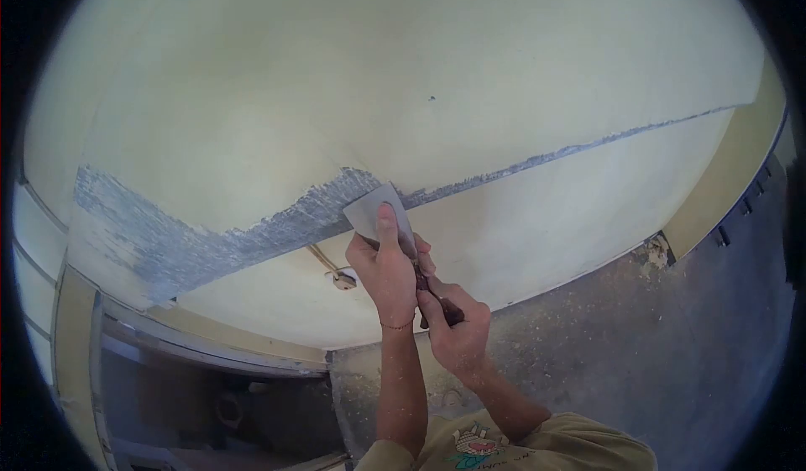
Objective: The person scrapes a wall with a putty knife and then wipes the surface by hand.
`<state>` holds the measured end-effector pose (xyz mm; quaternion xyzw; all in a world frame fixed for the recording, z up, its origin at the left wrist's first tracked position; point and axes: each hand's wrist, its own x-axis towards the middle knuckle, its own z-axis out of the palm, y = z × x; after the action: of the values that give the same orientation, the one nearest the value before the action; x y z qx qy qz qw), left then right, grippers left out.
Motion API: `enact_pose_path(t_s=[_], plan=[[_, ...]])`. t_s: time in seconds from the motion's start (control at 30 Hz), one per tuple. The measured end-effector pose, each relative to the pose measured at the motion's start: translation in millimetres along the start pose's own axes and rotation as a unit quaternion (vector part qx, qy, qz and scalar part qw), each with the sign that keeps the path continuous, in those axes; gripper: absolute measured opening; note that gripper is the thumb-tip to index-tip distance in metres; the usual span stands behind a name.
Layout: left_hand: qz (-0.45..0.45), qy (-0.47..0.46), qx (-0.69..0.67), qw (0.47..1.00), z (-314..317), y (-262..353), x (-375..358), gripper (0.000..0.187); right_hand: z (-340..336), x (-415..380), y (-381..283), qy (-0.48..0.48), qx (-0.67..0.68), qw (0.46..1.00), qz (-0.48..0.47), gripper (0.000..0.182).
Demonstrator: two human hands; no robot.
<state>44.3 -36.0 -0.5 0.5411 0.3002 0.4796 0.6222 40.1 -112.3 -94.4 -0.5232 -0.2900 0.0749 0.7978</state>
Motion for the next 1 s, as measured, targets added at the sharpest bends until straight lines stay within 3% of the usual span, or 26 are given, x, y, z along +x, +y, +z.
enact_pose_path(t_s=[0.17,0.43,0.77,1.0], plan=[[0.017,0.005,0.026,1.0,1.5,2.4,1.4,0.042,-1.1,6.4,-10.5,-0.017,0.008,1.0,0.017,0.018],[0.014,-0.006,-0.007,1.0,-4.6,-6.7,-8.6,0.037,-6.6,-8.8,-14.7,-0.012,0.033,0.998,0.046,0.02],[0.012,-0.025,-0.013,1.0,-6.5,-3.6,2.5,0.036,6.4,-7.1,-1.1,0.014,0.008,1.0,-0.004,0.02],[0.029,0.017,0.029,0.999,4.3,11.7,3.4,0.041,3.9,9.4,-6.6,-0.011,-0.013,1.0,-0.003,0.019]])
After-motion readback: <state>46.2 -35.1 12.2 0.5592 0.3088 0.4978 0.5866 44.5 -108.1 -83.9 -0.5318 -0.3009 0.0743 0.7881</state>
